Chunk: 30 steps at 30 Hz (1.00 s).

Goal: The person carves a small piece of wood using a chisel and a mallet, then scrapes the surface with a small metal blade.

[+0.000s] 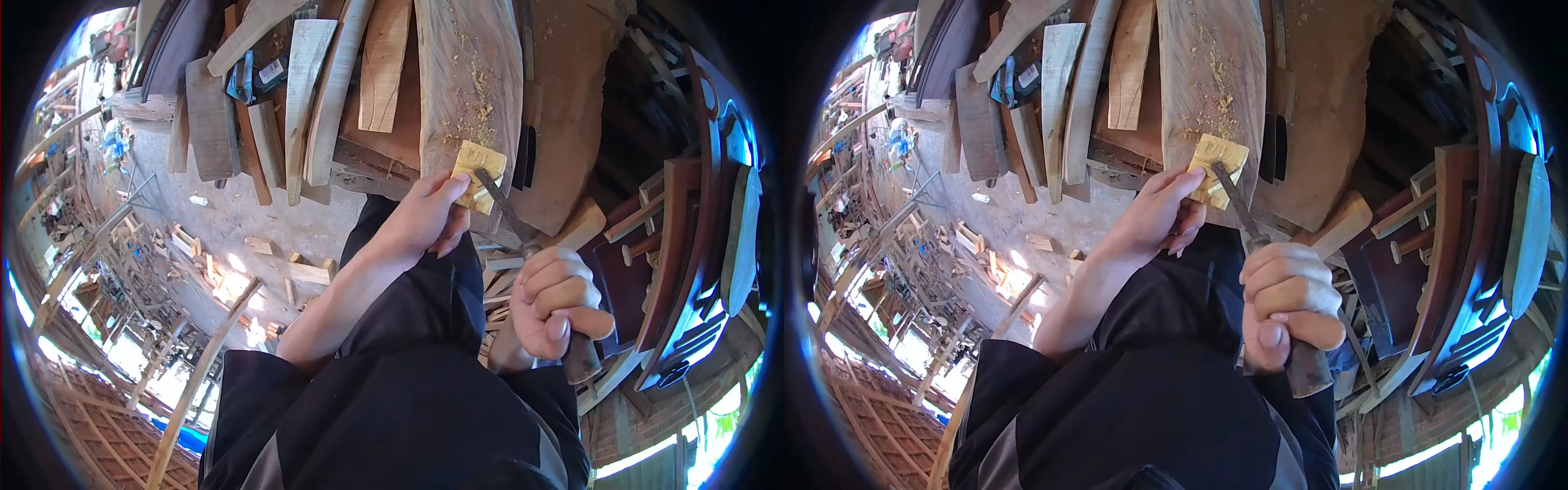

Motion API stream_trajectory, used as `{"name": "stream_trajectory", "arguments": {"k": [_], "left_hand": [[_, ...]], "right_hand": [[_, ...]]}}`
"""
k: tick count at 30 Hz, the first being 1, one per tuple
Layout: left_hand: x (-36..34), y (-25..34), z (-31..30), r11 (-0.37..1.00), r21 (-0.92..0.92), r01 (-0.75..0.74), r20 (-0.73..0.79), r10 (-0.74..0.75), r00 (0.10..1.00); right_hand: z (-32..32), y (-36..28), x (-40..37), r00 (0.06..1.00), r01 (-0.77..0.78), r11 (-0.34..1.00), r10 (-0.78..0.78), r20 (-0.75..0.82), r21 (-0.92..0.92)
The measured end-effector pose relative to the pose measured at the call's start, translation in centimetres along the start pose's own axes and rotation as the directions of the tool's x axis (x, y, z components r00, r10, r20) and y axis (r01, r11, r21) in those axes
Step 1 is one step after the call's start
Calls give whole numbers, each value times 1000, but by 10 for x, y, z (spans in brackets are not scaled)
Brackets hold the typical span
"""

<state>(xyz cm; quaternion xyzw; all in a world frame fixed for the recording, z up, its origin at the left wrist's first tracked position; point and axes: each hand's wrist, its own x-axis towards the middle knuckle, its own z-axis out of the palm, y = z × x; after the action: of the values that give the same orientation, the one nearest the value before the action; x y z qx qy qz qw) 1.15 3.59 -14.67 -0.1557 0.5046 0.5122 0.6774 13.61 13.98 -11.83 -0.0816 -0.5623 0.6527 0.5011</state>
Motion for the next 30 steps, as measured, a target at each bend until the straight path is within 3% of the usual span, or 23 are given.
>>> {"name": "stream_trajectory", "arguments": {"k": [3,5,7,9,10,11,13,15,19,23,30], "left_hand": [[-1,-5,-2,989,138,-45,-60,54,997],[-11,-11,2,976,185,-111,-66,125,990],[-29,-9,12,961,220,-169,-65,187,980],[-45,-7,22,935,256,-244,-48,264,963],[-52,-6,26,921,265,-286,-39,306,951],[-61,-6,30,905,273,-327,-32,348,937],[-75,-4,35,865,293,-406,18,420,907],[-90,0,44,817,309,-487,73,490,869],[-121,11,66,743,306,-595,104,595,797],[-143,17,81,697,311,-646,127,643,755],[-152,13,89,613,314,-725,167,716,678]], "right_hand": [[-4,-8,7,999,-36,999,35,-17,-20],[-9,-14,11,960,27,999,-21,-278,21],[-16,-34,26,945,30,999,-19,-326,26],[-23,-51,34,901,-134,991,112,-420,-23],[-15,-49,38,876,-116,990,63,-478,-83],[-14,-54,41,881,-95,992,44,-472,-85],[-14,-63,45,867,-408,871,276,-415,-272],[-13,-72,52,815,-569,781,491,-308,-260],[4,-85,54,700,-712,699,701,-134,-67],[15,-97,51,740,-665,744,668,-78,65],[22,-115,54,772,-631,775,632,-60,43]]}}
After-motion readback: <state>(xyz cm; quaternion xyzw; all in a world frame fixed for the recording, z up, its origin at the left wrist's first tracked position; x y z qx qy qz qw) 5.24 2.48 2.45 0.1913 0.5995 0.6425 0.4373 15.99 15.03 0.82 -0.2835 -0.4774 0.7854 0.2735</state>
